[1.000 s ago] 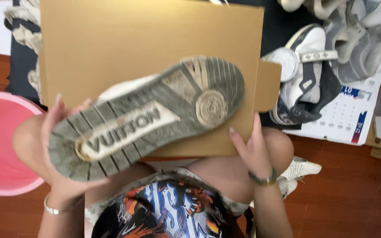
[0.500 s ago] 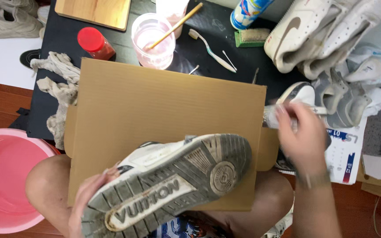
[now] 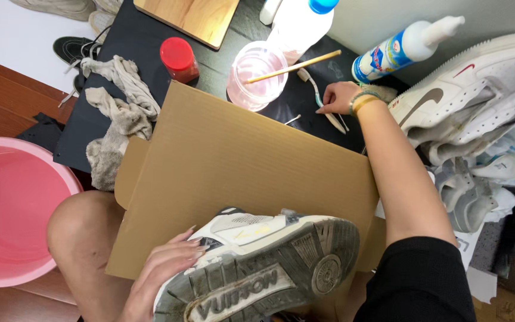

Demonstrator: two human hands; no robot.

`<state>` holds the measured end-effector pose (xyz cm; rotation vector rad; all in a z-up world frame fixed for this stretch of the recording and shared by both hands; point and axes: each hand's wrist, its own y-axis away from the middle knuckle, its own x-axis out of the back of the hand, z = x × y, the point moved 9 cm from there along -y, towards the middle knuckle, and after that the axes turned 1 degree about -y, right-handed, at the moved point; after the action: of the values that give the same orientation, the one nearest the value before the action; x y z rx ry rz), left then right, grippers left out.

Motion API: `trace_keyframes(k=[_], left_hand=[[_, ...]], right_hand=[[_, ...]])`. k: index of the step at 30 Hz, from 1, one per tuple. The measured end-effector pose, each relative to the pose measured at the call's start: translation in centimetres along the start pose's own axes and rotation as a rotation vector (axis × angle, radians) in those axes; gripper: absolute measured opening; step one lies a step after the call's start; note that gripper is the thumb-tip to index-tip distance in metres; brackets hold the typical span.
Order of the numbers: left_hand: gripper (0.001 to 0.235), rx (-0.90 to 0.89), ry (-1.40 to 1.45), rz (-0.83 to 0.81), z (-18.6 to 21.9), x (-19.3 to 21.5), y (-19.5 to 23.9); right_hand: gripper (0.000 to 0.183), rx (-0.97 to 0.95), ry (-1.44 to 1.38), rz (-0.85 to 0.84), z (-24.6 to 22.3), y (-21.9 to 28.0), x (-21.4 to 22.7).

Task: The person cleans the sole of a white sneaker using a metal pick to scrape dirt from the tread and logo, then scrubs the surface with a toothbrush and wipes it with a cloth. The shoe is held over a cardboard box while the person sits on the floor.

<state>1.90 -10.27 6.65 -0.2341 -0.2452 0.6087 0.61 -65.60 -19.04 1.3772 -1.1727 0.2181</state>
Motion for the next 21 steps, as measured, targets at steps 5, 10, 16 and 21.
trace_keyframes(k=[5, 10, 16, 21], left_hand=[[0.040, 0.022, -0.013, -0.003, -0.7, -0.1, 0.1], [0.043, 0.045, -0.073, -0.007, -1.4, 0.0, 1.3], [0.030, -0.106, 0.021, -0.008, -5.5, -0.3, 5.0], [0.030, -0.193, -0.036, -0.056, -10.6, -0.7, 9.1]], right_hand=[[0.052, -0.049, 0.029, 0.137, 0.8, 2.2, 2.7], [0.049, 0.078, -0.049, 0.007, -5.4, 3.7, 1.4], [0.029, 0.259, -0.106, -0.270, -12.2, 3.8, -4.7], [0.027, 0.271, -0.107, -0.341, -11.2, 4.2, -7.7]])
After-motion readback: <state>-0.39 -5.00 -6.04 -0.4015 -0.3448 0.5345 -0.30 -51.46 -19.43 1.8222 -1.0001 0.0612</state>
